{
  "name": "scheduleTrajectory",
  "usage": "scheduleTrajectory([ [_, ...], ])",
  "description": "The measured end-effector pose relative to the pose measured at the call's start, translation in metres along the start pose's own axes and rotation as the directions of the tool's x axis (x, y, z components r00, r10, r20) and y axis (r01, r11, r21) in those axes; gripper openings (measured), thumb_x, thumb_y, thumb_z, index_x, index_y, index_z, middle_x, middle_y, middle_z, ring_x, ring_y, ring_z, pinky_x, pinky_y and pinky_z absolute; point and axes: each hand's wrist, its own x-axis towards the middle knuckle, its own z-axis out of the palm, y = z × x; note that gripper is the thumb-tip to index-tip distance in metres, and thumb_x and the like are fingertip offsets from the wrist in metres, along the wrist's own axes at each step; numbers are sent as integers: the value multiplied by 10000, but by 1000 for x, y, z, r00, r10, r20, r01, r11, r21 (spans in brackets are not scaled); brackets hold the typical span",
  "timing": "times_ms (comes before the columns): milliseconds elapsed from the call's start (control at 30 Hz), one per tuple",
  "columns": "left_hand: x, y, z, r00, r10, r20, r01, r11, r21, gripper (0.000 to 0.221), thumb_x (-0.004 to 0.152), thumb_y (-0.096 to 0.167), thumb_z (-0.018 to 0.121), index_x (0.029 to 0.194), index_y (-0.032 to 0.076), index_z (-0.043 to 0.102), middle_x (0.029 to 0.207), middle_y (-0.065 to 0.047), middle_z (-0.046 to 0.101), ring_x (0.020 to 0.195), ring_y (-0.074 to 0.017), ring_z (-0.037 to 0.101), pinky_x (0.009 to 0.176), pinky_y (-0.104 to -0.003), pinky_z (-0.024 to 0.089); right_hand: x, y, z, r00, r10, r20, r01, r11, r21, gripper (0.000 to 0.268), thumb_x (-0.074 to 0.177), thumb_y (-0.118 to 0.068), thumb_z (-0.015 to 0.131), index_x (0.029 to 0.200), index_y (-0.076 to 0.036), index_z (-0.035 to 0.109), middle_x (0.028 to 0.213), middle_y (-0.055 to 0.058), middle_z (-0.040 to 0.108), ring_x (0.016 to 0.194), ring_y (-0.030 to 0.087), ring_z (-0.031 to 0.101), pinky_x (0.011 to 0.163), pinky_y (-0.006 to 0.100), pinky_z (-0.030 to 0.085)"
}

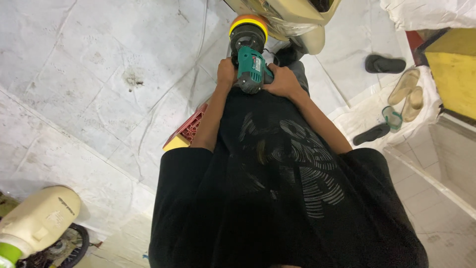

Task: The person uses a green electric polisher with a yellow pad to polish the front fairing of a motorcycle. They move the tool across the surface of the motorcycle's bodywork, focusing on the area around the headlight and front panel.

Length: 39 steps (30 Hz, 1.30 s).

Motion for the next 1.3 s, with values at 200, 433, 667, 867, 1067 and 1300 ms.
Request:
scheduleTrajectory([
  [200, -4, 0, 20, 998, 49, -50, -51, 998, -41, 190, 847, 159, 662, 965, 24, 725, 916, -300, 709, 893, -493, 683, 772, -559, 543, -4, 12, 1, 1000, -26, 2, 26, 1000, 7, 648, 719, -465, 811, 1166, -18, 668, 947, 318, 698, 915, 503, 672, 817, 560, 530],
  [433, -14, 37, 32, 999, 32, 13, -30, 992, -125, 246, 867, 208, 664, 1044, 63, 755, 943, -284, 717, 910, -477, 697, 810, -563, 549, -14, 28, -15, 999, 14, 37, -11, 997, -79, 712, 726, -449, 835, 1243, 1, 644, 991, 339, 687, 953, 509, 664, 847, 548, 528],
  [667, -39, 81, 22, 997, -45, 55, 50, 995, -88, 375, 735, 352, 817, 829, -4, 744, 879, -311, 702, 868, -472, 702, 809, -542, 567, -13, 75, -21, 993, -72, 89, 79, 994, -76, 729, 735, -405, 806, 1307, 8, 619, 1081, 327, 690, 1013, 496, 663, 880, 514, 532],
  [867, -63, 108, 38, 994, -105, -33, 101, 989, -111, 293, 725, 271, 787, 800, -7, 733, 847, -303, 701, 844, -471, 694, 774, -544, 565, -24, 80, -63, 979, -106, 176, 106, 994, 5, 697, 758, -469, 808, 1269, -20, 654, 1120, 298, 706, 1086, 461, 672, 911, 498, 533],
  [1067, -80, 165, 43, 979, -154, -131, 137, 983, -125, 272, 741, 264, 782, 816, 6, 744, 846, -293, 697, 837, -459, 701, 775, -530, 574, -33, 111, -106, 959, -194, 207, 189, 981, 46, 736, 736, -442, 795, 1308, -15, 620, 1130, 293, 701, 1044, 468, 669, 882, 506, 524],
  [1300, -76, 272, 35, 966, -121, -230, 98, 990, -106, 329, 801, 344, 770, 830, 17, 761, 803, -296, 685, 785, -475, 682, 721, -565, 542, -55, 138, -172, 966, -243, 92, 231, 965, 124, 612, 784, -295, 779, 1293, -4, 607, 1058, 292, 705, 990, 473, 689, 830, 480, 539],
])
